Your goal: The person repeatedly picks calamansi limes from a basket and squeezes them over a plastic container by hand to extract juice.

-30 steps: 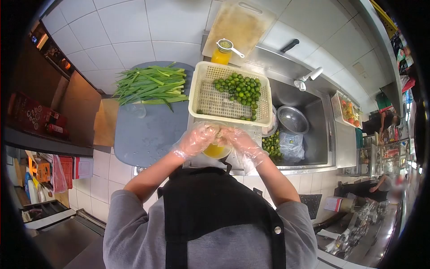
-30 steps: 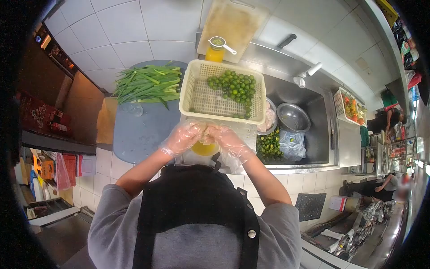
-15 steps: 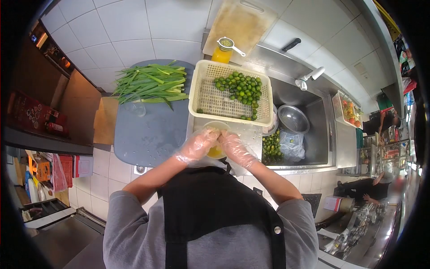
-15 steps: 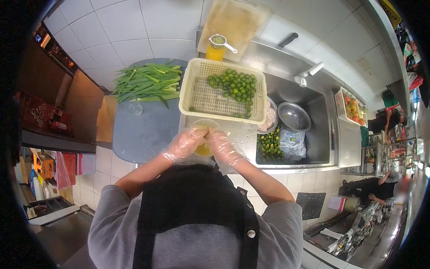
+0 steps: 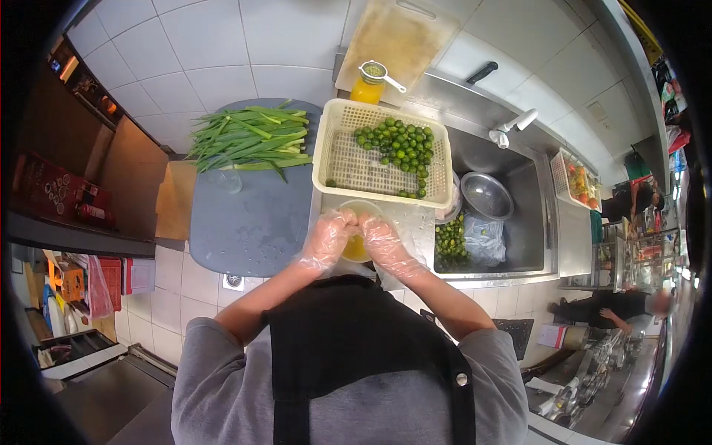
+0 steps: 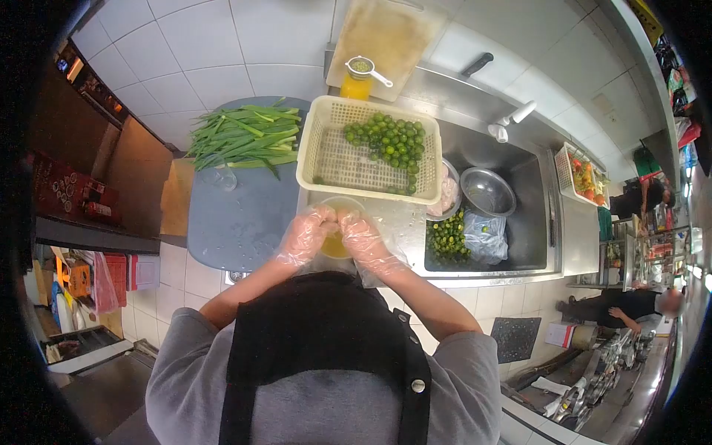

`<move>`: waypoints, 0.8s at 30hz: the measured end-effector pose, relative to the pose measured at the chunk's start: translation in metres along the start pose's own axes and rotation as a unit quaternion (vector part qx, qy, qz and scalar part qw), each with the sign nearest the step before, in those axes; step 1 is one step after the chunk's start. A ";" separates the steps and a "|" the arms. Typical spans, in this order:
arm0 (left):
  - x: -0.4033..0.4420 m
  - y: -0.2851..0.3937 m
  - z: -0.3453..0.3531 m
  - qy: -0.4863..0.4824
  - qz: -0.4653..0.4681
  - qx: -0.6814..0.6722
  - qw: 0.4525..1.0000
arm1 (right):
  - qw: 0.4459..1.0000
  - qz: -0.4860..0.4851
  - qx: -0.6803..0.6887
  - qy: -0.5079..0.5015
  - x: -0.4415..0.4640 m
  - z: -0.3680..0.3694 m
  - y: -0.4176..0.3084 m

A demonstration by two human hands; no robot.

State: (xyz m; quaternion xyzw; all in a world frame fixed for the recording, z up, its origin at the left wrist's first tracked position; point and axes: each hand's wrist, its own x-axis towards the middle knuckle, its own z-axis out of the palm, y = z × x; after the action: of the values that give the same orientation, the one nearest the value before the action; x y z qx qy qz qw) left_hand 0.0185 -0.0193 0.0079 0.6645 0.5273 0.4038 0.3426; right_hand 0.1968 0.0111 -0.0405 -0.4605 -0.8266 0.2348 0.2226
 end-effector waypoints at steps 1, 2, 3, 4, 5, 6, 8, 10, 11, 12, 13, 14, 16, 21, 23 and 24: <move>-0.001 -0.002 0.000 0.004 0.005 -0.015 1.000 | 0.994 -0.046 -0.097 -0.016 0.000 -0.004 -0.002; -0.002 -0.003 0.000 0.007 0.011 -0.030 0.999 | 0.994 -0.045 -0.097 -0.015 0.000 -0.006 -0.004; -0.003 -0.004 -0.001 0.006 0.011 -0.030 0.999 | 0.996 -0.056 -0.072 -0.006 0.000 -0.007 -0.005; -0.004 -0.003 -0.002 0.009 0.024 -0.060 0.998 | 0.997 -0.066 -0.047 0.003 -0.001 -0.009 -0.007; -0.004 -0.003 -0.003 0.012 0.038 -0.090 0.995 | 0.997 -0.065 -0.046 0.003 0.000 -0.010 -0.008; -0.004 -0.002 -0.003 0.011 0.037 -0.090 0.995 | 0.996 -0.075 -0.040 0.008 0.002 -0.011 -0.009; -0.002 -0.001 -0.005 0.029 0.070 -0.077 0.994 | 0.996 -0.084 -0.033 0.014 0.003 -0.015 -0.013; -0.001 0.000 -0.006 0.025 0.062 -0.076 0.995 | 0.995 -0.096 -0.023 0.021 0.004 -0.021 -0.019; 0.000 0.001 -0.006 0.020 0.053 -0.077 0.995 | 0.995 -0.096 -0.023 0.021 0.004 -0.025 -0.023; 0.001 0.008 -0.008 0.020 0.053 -0.077 0.995 | 0.995 -0.091 -0.031 0.031 0.003 -0.032 -0.031; 0.001 0.019 -0.012 0.032 0.063 -0.075 0.995 | 0.995 -0.084 -0.039 0.041 0.001 -0.035 -0.036; 0.000 0.025 -0.013 0.043 0.074 -0.073 0.994 | 0.995 -0.082 -0.039 0.041 0.002 -0.036 -0.036; 0.004 0.013 -0.009 0.048 0.084 -0.038 0.995 | 0.989 -0.044 -0.139 -0.007 0.005 -0.035 -0.037; 0.007 -0.026 0.010 -0.004 0.056 -0.045 0.997 | 0.999 0.019 -0.026 -0.019 -0.001 -0.008 0.003; 0.005 0.002 0.002 -0.067 -0.012 -0.142 0.987 | 0.991 0.030 -0.127 -0.012 -0.003 -0.052 -0.022; 0.005 0.005 -0.001 -0.075 0.007 -0.086 0.993 | 0.979 0.077 -0.186 -0.014 0.000 -0.095 -0.052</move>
State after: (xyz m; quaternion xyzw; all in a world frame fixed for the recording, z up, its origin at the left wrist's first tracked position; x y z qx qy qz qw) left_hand 0.0201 -0.0158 0.0140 0.6643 0.4589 0.3994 0.4343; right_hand 0.2180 0.0042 0.0650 -0.5530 -0.8208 0.0999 0.1021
